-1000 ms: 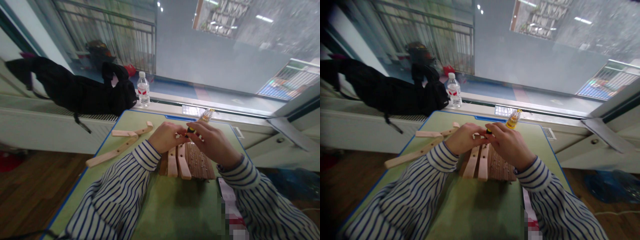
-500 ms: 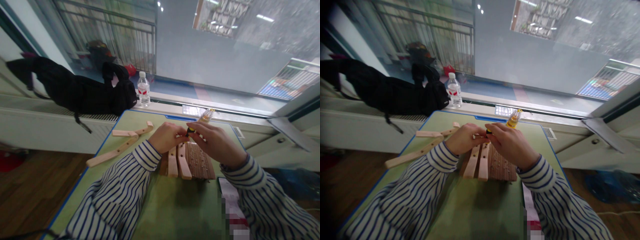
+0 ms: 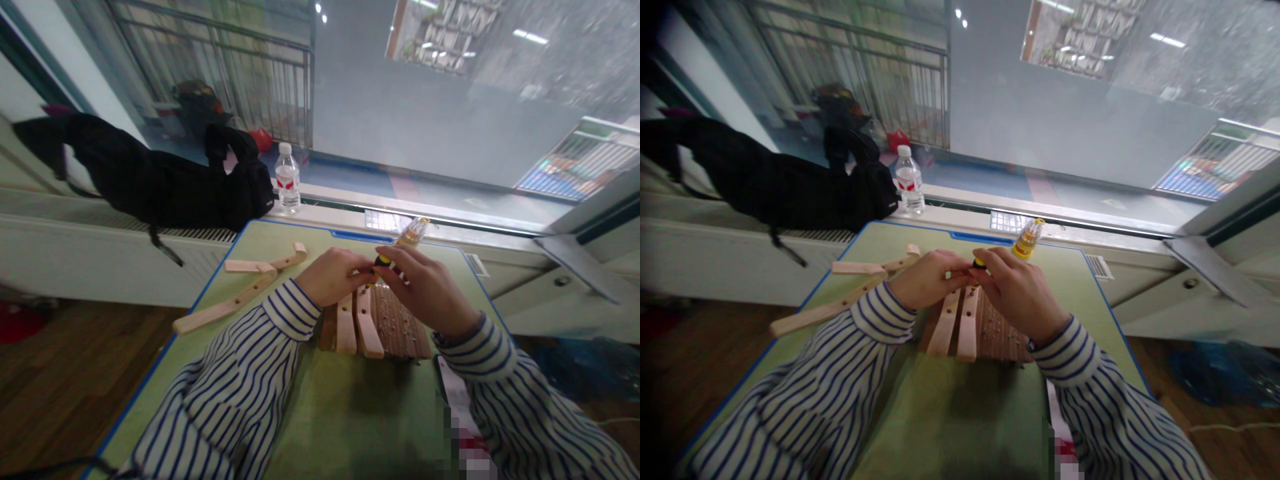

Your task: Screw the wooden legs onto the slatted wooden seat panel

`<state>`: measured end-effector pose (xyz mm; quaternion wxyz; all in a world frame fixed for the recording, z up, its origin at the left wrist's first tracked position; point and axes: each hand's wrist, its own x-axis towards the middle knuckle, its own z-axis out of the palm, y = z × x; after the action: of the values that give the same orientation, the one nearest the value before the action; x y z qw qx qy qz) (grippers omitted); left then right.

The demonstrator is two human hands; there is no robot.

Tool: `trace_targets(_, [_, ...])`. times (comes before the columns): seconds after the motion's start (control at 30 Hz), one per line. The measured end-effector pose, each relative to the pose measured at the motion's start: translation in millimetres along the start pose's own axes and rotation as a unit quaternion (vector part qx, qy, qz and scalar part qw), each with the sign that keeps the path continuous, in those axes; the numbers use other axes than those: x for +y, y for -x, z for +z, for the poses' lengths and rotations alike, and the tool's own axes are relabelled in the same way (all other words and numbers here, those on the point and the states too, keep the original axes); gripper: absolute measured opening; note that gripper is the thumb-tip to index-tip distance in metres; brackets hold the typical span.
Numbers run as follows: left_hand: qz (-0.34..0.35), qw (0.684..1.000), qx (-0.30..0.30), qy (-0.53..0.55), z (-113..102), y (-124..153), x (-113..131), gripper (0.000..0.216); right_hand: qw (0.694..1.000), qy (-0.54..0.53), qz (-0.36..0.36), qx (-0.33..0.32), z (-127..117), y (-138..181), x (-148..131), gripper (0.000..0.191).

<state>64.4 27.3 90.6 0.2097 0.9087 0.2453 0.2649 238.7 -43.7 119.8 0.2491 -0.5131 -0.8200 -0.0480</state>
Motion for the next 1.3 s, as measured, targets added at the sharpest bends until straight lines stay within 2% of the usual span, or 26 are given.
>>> trace_targets(0.3, [-0.019,0.999,0.035,-0.012,-3.0,1.2,-1.7,0.023,1.0,0.016,-0.002,-0.023,-3.8,-4.5,-4.9,0.031])
trace_targets(0.5, [-0.014,0.999,0.027,-0.025,-5.5,2.7,-3.8,0.021,0.999,0.005,-0.025,-0.04,-8.4,-7.0,-7.8,0.043])
trace_targets(0.67, [-0.003,1.0,0.021,-0.018,-5.7,2.1,-2.4,0.02,0.999,0.011,-0.041,-0.03,-7.2,-5.9,-7.7,0.034])
trace_targets(1.07, [-0.006,1.0,0.015,0.019,-4.1,1.0,1.9,0.016,0.999,0.009,-0.007,-0.031,-3.8,-2.6,-4.7,0.032])
trace_targets(1.3, [-0.007,0.999,0.006,0.034,-3.5,-0.2,3.1,0.019,1.0,-0.008,0.008,-0.004,0.5,-0.9,-3.8,0.032])
